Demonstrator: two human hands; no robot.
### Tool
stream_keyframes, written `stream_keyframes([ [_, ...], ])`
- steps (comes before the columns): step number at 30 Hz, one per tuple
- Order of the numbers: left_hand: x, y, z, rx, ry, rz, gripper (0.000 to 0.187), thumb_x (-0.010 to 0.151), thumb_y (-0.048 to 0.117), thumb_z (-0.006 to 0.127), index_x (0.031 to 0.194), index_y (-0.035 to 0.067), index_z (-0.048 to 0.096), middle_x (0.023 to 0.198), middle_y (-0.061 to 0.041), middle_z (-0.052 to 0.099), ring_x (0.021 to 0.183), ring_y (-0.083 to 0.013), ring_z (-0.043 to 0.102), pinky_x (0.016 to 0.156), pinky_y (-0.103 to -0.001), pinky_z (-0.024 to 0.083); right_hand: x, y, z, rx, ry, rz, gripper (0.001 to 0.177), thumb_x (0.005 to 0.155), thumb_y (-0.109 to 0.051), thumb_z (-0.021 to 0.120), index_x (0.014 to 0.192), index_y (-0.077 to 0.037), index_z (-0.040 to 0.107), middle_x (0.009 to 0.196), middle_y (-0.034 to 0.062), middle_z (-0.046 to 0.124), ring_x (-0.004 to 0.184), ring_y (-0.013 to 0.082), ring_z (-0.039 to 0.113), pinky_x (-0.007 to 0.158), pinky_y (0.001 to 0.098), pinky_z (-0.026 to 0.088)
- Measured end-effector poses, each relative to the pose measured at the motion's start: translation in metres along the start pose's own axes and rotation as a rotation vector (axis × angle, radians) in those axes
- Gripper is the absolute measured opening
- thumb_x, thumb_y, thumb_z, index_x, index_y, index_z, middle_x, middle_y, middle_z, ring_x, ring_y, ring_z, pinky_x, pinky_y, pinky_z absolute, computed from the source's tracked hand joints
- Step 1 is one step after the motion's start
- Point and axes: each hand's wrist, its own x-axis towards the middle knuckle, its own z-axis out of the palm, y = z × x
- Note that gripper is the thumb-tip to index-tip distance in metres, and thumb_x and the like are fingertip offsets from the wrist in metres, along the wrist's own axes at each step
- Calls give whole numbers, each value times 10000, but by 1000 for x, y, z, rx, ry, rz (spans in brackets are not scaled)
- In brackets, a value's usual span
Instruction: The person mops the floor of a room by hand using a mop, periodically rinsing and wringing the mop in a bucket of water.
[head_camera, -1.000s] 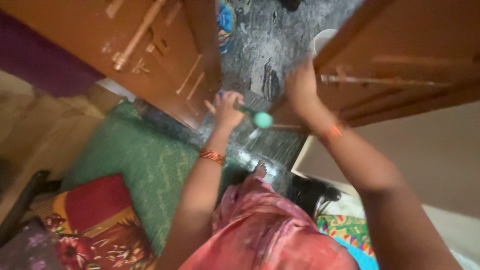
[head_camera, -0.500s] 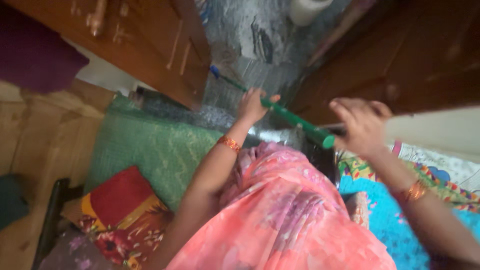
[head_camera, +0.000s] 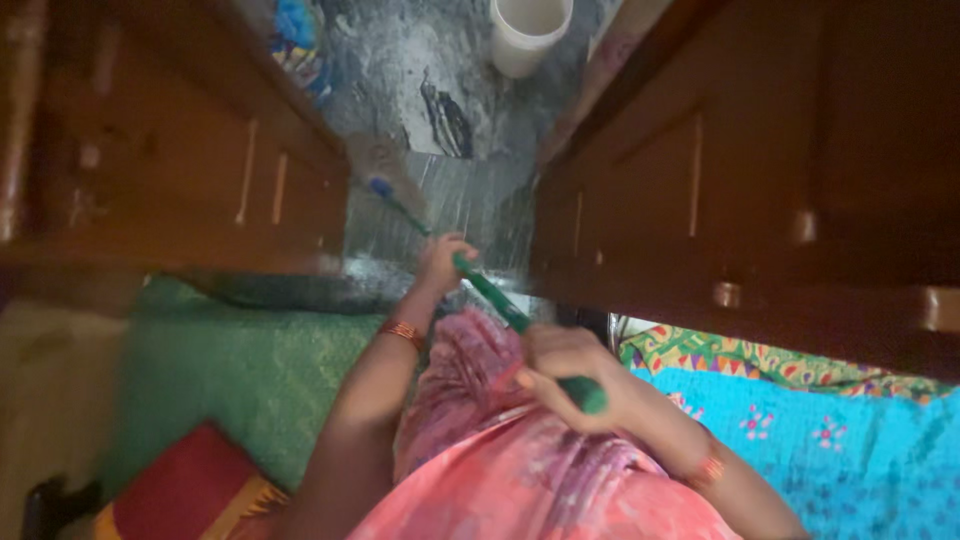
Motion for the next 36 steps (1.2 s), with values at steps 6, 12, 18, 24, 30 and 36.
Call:
stream_keyframes([
  [6,30,127,32,-105,-284,224,388,831,569,722,895,198,815,955,-125,689,1015,-377,621,930,-522,487,-14,-54,-43,-137,122,209,342,903,18,656,640,-26,443,626,93,447,586,271,480,592,402,399],
  [12,63,208,36,-11,-399,403,513,1011,478,526,687,136,728,778,-121,706,841,-346,680,935,-510,485,-4,-47,-71,-155,320,179,291,899,-24,658,659,-47,494,648,67,524,606,232,555,661,400,515],
  [18,158,161,21,107,-350,619,396,951,331,529,648,156,713,697,-95,711,753,-320,689,963,-584,398,69,-6,-63,-252,326,235,302,874,-40,682,648,-24,482,642,110,518,616,291,571,672,438,505],
  [24,230,134,-4,16,-349,613,235,791,361,648,694,170,746,728,-110,702,786,-338,696,784,-483,536,112,28,-88,-230,382,276,298,940,-153,602,654,-70,615,664,60,634,638,191,614,771,447,548],
  [30,236,127,-64,15,-471,464,281,812,361,660,726,106,742,774,-159,724,780,-368,717,773,-487,573,109,41,-137,-56,439,241,460,980,-291,588,569,-103,505,503,-4,492,432,138,511,704,457,522],
  [36,248,73,-140,73,-457,113,381,906,389,621,748,70,758,743,-198,702,773,-422,700,717,-558,549,179,72,-127,96,631,218,431,923,-297,644,585,-114,448,510,6,426,459,153,382,626,396,448],
])
